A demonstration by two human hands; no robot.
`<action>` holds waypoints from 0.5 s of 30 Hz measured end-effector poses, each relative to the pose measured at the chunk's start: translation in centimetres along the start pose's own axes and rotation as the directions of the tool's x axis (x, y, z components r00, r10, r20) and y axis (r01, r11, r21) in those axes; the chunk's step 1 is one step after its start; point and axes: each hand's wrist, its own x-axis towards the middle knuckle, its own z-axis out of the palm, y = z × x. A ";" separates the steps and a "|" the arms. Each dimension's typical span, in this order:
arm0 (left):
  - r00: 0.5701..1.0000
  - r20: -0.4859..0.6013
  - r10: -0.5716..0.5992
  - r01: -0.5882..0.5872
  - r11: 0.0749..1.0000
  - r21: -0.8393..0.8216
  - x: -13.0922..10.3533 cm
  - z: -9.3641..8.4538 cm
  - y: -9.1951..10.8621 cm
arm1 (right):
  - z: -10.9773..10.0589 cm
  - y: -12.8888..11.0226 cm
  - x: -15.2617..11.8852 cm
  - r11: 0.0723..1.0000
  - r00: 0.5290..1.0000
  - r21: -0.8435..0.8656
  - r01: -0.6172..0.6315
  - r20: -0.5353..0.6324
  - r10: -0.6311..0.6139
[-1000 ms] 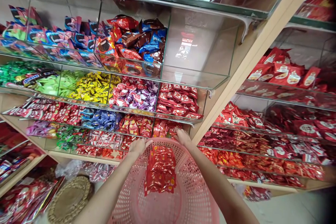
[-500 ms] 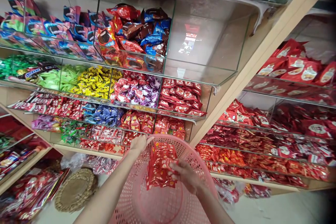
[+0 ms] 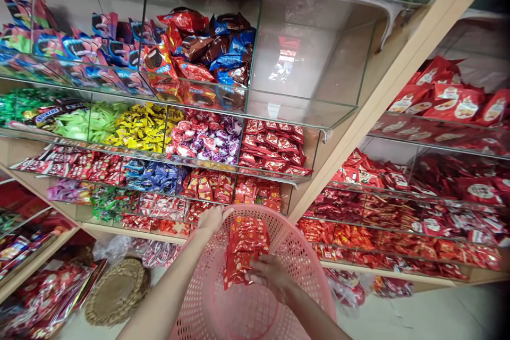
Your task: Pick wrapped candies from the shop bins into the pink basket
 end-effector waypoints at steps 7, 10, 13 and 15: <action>1.000 -0.012 0.003 -0.003 1.000 0.002 -0.1 0.0 0.0 | 0.0 0.1 0.2 0.986 1.000 -0.166 -0.006 -0.016 0.003; 1.000 -0.022 0.005 -0.005 1.000 0.008 -0.2 0.0 0.1 | 0.1 0.1 0.2 0.950 0.998 -0.313 -0.014 -0.061 -0.005; 0.999 -0.033 0.010 -0.010 1.000 0.012 -0.3 0.0 0.1 | 0.0 0.4 0.3 0.908 0.998 -0.418 -0.026 -0.065 -0.001; 0.999 -0.039 0.014 -0.014 1.000 0.013 -0.3 0.1 0.1 | 0.0 0.6 0.1 0.870 0.998 -0.493 0.002 -0.059 -0.036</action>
